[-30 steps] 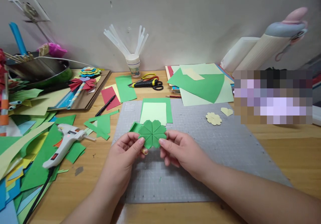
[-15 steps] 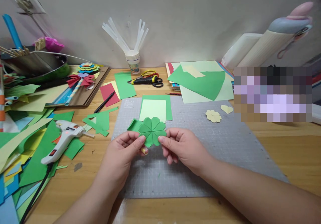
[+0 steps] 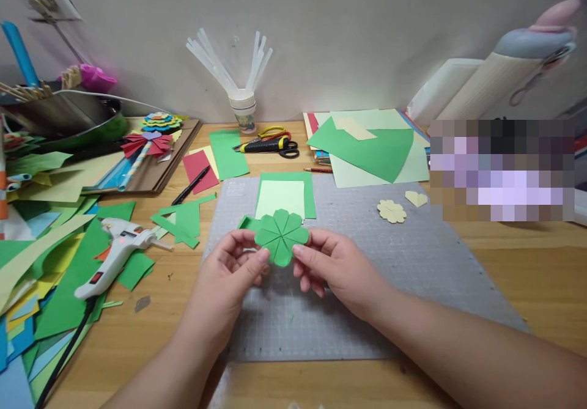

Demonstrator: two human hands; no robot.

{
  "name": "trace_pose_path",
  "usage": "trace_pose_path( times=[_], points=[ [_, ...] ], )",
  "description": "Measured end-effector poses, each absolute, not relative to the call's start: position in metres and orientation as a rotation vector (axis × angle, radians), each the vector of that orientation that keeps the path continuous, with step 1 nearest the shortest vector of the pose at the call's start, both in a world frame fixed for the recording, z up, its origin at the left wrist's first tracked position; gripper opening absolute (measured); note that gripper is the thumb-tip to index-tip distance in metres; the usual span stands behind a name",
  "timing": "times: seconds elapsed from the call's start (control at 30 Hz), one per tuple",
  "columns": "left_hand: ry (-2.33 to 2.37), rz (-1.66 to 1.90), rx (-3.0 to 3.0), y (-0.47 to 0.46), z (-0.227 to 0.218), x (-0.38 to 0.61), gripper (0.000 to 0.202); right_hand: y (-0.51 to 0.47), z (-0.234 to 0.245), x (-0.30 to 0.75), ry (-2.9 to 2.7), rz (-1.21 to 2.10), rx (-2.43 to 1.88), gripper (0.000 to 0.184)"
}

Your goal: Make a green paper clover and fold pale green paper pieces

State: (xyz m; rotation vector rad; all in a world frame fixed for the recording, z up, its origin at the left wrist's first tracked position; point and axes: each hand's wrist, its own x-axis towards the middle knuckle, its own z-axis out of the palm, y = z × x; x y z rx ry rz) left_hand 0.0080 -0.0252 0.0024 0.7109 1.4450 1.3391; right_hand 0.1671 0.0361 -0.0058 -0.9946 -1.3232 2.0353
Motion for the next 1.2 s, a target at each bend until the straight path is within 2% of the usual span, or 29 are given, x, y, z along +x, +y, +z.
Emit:
trace_pose_path(
  times=[0.17, 0.33, 0.43, 0.5, 0.57, 0.63, 0.7, 0.77, 0.9, 1.2],
  points=[
    [1.696, 1.428, 1.127, -0.03, 0.002, 0.003, 0.025, 0.037, -0.006, 0.168, -1.292, 2.056, -0.991, 0.023],
    [1.721, 1.37, 1.813, -0.033, 0.009, 0.0, 0.039, 0.037, -0.005, 0.169, -1.147, 2.242, -0.914, 0.024],
    [1.732, 1.289, 2.024, -0.033, 0.013, -0.001, 0.021, 0.037, -0.004, 0.17, -1.079, 2.405, -0.852, 0.028],
    [1.768, 1.315, 1.888, -0.032, 0.013, -0.001, 0.011, 0.037, -0.004, 0.171, -1.116, 2.383, -0.916, 0.039],
    [1.78, 1.367, 1.528, -0.03, 0.011, -0.001, 0.004, 0.038, -0.002, 0.172, -1.224, 2.161, -1.022, 0.045],
    [1.676, 1.361, 1.098, -0.028, 0.008, -0.001, 0.009, 0.039, -0.001, 0.173, -1.342, 1.852, -1.062, 0.039],
    [1.517, 1.307, 0.8, -0.026, 0.005, 0.001, 0.016, 0.041, 0.0, 0.173, -1.436, 1.675, -1.03, 0.024],
    [1.425, 1.272, 0.686, -0.024, 0.003, 0.003, 0.02, 0.041, -0.002, 0.172, -1.491, 1.721, -0.984, 0.019],
    [1.419, 1.253, 0.662, -0.025, 0.005, 0.007, 0.022, 0.039, -0.006, 0.169, -1.5, 1.94, -0.92, 0.025],
    [1.423, 1.111, 0.732, -0.025, 0.006, 0.003, 0.02, 0.036, -0.004, 0.17, -1.574, 1.956, -1.007, 0.027]
  ],
)
